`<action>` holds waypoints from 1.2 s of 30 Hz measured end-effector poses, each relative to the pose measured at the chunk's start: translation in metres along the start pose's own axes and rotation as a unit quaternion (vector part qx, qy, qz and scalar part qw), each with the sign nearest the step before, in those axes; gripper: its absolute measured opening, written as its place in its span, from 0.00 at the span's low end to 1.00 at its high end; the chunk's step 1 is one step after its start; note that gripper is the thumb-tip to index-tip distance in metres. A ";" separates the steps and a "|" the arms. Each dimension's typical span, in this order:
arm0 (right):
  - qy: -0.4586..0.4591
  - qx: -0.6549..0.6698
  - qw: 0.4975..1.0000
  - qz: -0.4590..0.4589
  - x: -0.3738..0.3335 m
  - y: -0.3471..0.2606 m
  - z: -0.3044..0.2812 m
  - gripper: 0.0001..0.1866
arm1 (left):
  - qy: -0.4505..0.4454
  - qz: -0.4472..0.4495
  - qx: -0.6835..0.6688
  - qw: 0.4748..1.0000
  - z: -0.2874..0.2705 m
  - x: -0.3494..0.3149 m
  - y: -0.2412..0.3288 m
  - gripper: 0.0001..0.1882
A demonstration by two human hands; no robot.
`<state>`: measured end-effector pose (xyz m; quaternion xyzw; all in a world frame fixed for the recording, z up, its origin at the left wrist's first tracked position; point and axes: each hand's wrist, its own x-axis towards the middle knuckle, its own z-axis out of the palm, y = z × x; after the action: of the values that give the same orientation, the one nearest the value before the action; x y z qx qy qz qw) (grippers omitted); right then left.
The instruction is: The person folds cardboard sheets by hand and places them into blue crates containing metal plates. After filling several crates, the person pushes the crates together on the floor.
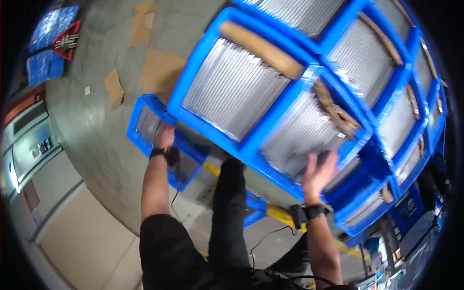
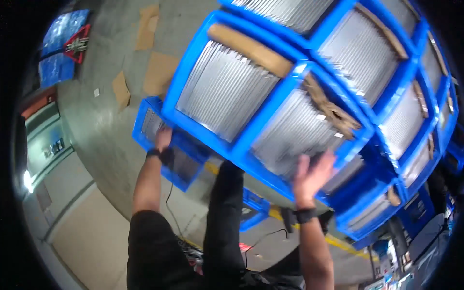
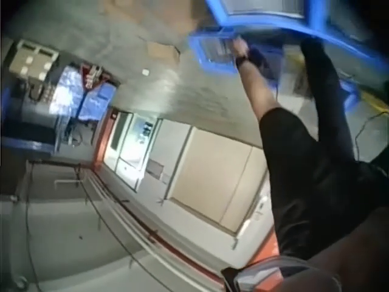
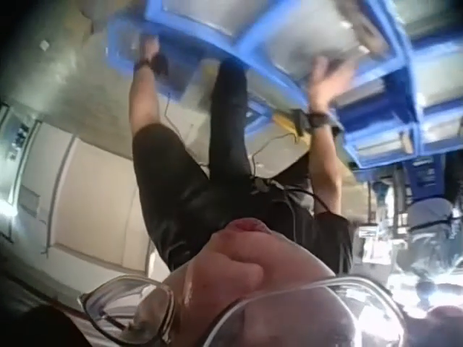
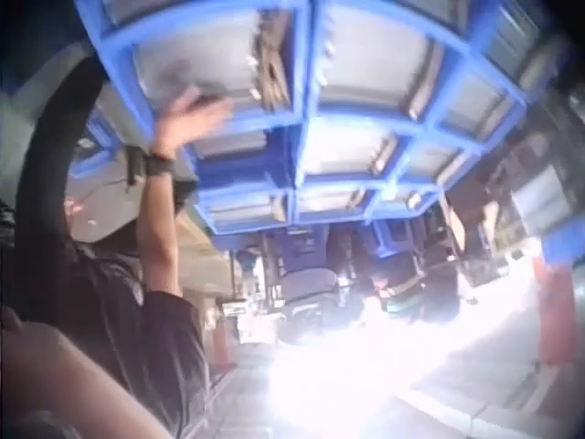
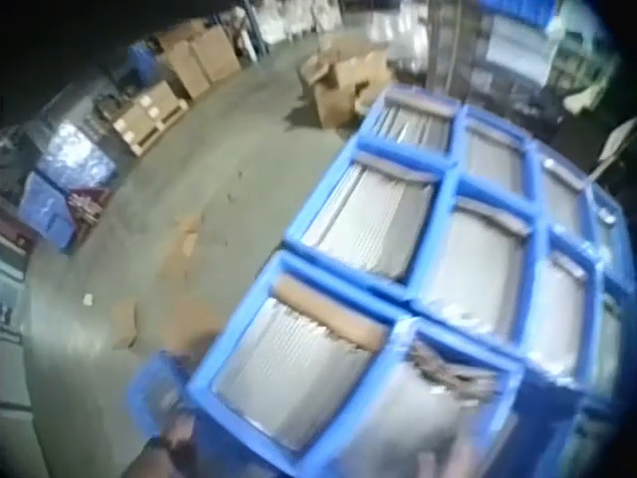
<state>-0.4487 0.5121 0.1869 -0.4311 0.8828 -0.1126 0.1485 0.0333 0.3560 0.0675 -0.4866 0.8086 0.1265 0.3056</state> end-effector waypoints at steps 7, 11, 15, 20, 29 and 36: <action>0.049 -0.134 0.989 -0.027 -0.038 0.017 -0.011 0.32 | 0.156 -0.192 -0.256 0.934 0.035 0.113 -0.059 0.32; 0.053 -0.128 0.960 0.245 -0.065 0.060 0.001 0.38 | 0.269 -0.203 -0.152 0.929 0.082 0.146 -0.074 0.46; 0.058 -0.019 0.938 0.341 -0.075 0.091 0.007 0.41 | 0.212 -0.242 -0.151 0.935 0.101 0.163 -0.076 0.49; 0.105 -0.068 0.927 0.352 -0.076 0.080 0.017 0.42 | 0.068 -0.143 -0.089 0.983 0.127 0.169 -0.106 0.45; 0.054 -0.096 0.934 0.340 -0.066 0.083 0.007 0.40 | 0.151 -0.225 -0.385 0.882 -0.041 0.181 -0.120 0.13; -0.091 0.007 0.954 0.285 -0.033 -0.011 -0.056 0.39 | 0.349 -0.148 -0.348 0.857 -0.289 0.050 -0.076 0.14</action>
<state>-0.4414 0.5352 0.2480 -0.1692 0.9508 -0.0326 0.2573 -0.0250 0.1376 0.2692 -0.6877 0.6838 0.1744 -0.1706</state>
